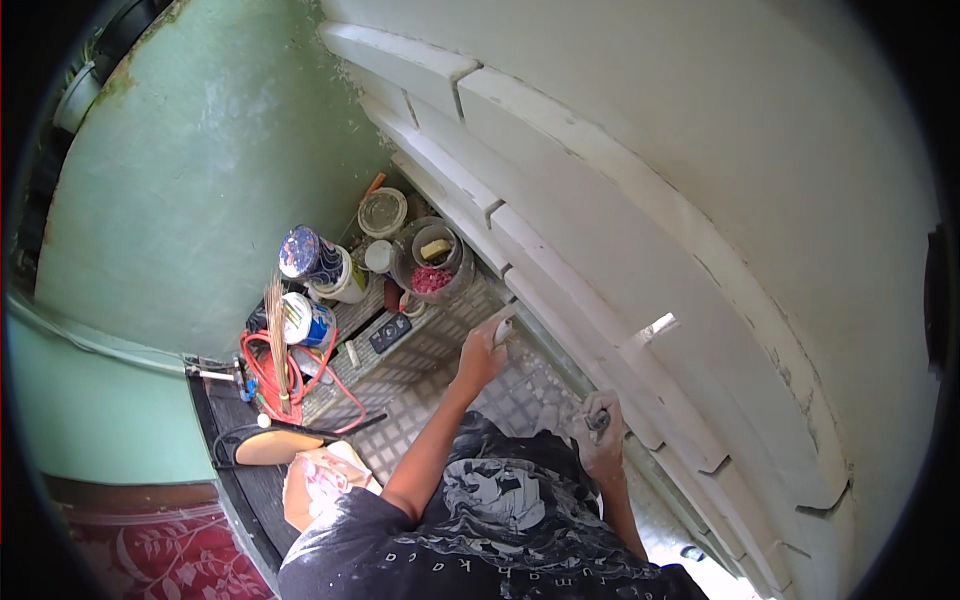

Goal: Repairing or applying filler to cracks in a ceiling using a putty knife and scraper.

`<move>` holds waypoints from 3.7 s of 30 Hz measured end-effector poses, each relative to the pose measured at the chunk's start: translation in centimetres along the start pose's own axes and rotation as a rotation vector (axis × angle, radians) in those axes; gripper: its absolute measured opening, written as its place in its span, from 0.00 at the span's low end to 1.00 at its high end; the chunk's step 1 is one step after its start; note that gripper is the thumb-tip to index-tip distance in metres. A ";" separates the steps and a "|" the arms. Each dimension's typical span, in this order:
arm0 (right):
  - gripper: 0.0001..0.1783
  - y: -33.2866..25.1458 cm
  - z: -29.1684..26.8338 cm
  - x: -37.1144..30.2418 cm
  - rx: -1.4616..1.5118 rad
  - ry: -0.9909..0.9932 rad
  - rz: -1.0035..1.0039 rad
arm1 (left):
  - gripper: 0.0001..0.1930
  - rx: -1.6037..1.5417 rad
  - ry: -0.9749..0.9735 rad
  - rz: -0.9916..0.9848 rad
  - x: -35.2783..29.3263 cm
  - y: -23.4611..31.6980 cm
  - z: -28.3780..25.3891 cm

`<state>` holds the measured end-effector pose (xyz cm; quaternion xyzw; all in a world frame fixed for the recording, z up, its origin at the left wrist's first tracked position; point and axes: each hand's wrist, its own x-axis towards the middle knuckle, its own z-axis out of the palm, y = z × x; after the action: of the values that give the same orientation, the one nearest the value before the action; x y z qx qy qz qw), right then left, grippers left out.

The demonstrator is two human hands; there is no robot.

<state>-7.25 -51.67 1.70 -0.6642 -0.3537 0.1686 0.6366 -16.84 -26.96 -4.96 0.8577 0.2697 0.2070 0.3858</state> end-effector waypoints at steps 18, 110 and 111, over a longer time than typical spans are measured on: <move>0.12 -1.4 -3.0 -7.6 -0.406 -0.041 0.240 | 0.35 0.069 0.270 0.081 0.1 -0.8 -3.9; 0.25 23.5 -43.1 -51.2 -0.420 -0.214 0.806 | 0.27 -0.115 -0.124 -0.230 -38.3 19.5 47.1; 0.24 23.8 -43.8 -52.9 -0.391 -0.210 0.814 | 0.27 -0.118 -0.146 -0.214 -39.7 19.4 46.7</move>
<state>-8.26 -118.25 -27.39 -0.8360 -0.1518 0.4013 0.3421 -15.20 -88.18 -24.60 0.8126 0.3180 0.1171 0.4742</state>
